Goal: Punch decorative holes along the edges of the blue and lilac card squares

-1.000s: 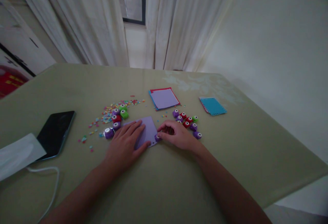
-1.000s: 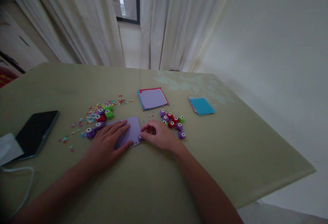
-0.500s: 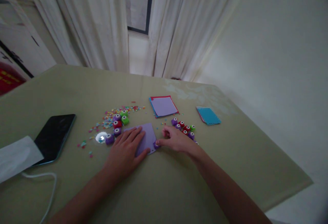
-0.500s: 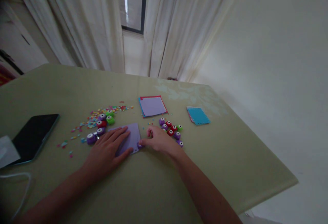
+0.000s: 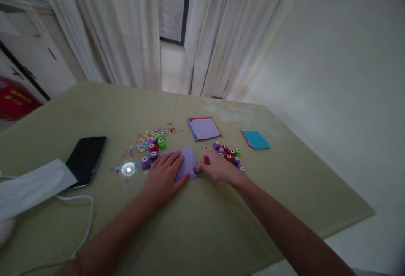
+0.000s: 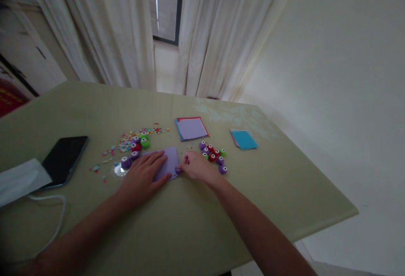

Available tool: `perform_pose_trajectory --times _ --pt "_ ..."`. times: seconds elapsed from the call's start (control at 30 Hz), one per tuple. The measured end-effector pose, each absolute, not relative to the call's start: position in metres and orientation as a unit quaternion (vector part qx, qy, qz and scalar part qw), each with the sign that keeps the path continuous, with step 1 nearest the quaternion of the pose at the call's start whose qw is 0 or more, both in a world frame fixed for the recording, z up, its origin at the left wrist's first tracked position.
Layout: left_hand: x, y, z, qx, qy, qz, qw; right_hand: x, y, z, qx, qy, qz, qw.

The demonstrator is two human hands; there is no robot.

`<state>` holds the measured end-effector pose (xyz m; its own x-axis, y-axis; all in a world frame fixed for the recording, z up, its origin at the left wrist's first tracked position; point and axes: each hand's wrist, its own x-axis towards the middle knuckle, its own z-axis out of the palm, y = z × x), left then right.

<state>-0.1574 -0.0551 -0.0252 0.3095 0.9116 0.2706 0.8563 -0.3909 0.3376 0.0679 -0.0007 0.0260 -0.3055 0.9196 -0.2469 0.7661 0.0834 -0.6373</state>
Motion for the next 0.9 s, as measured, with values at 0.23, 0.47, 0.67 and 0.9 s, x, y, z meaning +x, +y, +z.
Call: perform_pose_trajectory --times 0.23,0.47,0.67,0.9 --pt "-0.157 -0.055 -0.028 0.803 0.544 0.232 0.067 0.084 0.002 0.042 -0.627 -0.713 0.259 0.177" --pt "-0.156 -0.054 -0.028 0.805 0.534 0.249 0.071 0.051 0.005 0.066 -0.545 -0.77 0.244 0.223" --pt "-0.157 -0.053 -0.029 0.84 0.475 0.246 0.087 -0.024 0.02 0.052 -0.43 -0.852 0.24 0.18" --pt "-0.158 -0.052 -0.028 0.859 0.436 0.244 0.115 -0.067 0.043 0.032 -0.465 -0.856 0.157 0.163"
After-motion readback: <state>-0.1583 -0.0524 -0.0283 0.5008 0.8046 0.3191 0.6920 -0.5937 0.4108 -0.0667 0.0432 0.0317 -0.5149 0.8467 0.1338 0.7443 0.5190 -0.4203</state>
